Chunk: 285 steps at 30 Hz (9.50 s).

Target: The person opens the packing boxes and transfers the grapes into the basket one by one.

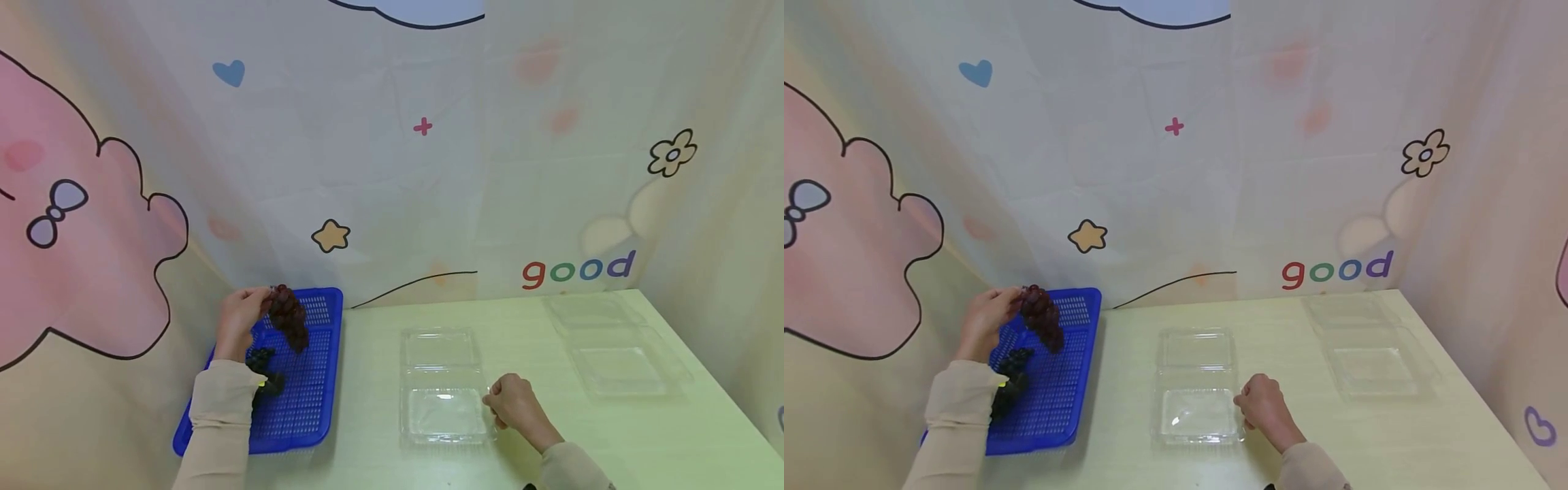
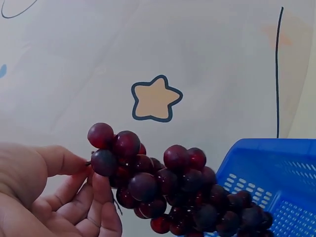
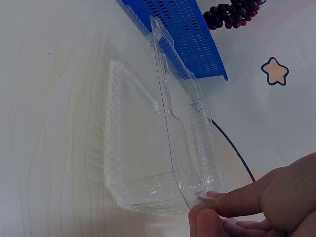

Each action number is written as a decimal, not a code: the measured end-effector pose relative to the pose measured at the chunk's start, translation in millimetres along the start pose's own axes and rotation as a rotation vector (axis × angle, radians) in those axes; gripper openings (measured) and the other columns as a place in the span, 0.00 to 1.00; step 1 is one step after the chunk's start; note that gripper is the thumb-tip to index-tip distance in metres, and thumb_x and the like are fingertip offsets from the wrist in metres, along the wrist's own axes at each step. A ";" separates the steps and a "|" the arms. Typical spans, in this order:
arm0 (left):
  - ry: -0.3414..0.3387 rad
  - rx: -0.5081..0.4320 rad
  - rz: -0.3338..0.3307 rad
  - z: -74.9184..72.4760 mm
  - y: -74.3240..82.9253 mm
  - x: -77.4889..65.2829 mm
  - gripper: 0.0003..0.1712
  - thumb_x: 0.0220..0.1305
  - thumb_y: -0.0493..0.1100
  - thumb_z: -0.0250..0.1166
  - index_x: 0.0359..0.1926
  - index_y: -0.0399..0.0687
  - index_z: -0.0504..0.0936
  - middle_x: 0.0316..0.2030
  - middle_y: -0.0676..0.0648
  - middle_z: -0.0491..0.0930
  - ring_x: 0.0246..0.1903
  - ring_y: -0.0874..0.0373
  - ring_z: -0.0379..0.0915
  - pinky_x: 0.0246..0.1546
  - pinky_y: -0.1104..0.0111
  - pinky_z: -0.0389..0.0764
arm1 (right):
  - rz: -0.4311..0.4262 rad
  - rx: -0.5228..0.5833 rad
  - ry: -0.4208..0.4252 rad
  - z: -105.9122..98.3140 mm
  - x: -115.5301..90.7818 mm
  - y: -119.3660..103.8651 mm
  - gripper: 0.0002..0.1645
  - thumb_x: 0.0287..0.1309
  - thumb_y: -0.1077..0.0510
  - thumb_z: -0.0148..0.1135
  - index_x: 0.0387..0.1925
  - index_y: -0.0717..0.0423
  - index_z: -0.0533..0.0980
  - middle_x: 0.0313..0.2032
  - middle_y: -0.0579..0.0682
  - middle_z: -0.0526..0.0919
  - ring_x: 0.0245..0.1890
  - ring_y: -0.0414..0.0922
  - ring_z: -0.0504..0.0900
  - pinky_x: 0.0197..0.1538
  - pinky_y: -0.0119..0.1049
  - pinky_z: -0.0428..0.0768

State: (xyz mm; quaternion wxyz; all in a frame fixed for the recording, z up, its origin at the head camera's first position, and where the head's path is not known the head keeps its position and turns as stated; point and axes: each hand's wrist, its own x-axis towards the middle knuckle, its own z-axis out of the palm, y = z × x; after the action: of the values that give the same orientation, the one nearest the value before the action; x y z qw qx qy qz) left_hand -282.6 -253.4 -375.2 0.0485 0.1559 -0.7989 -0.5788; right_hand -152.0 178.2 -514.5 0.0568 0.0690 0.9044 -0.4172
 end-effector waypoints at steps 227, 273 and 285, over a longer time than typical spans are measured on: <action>-0.289 0.812 0.034 12.9 -78.9 -100.3 0.19 0.72 0.50 0.66 0.51 0.37 0.83 0.41 0.43 0.85 0.37 0.48 0.81 0.38 0.48 0.81 | -0.014 0.000 -0.019 -5.4 1.8 -0.3 0.20 0.61 0.69 0.64 0.14 0.58 0.71 0.13 0.49 0.76 0.10 0.41 0.77 0.32 0.41 0.84; -0.135 0.663 0.563 86.4 -96.3 -160.6 0.23 0.66 0.44 0.73 0.57 0.37 0.83 0.59 0.34 0.80 0.59 0.35 0.75 0.59 0.38 0.73 | 0.033 0.063 0.032 -11.5 10.0 14.6 0.07 0.66 0.66 0.63 0.33 0.69 0.78 0.21 0.55 0.81 0.16 0.45 0.81 0.22 0.34 0.78; -0.133 0.682 0.658 107.5 -104.1 -174.8 0.23 0.65 0.43 0.74 0.57 0.36 0.83 0.60 0.35 0.80 0.59 0.36 0.75 0.60 0.41 0.73 | 0.037 0.035 0.041 -23.4 20.7 19.2 0.10 0.68 0.64 0.63 0.32 0.68 0.79 0.22 0.55 0.81 0.17 0.43 0.79 0.23 0.35 0.76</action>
State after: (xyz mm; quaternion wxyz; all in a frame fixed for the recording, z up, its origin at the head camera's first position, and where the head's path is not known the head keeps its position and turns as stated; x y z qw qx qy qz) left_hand -124.8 -131.5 -490.0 0.1242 -0.1358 -0.9515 -0.2465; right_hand -170.2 210.0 -517.0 0.0446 0.0954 0.8966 -0.4301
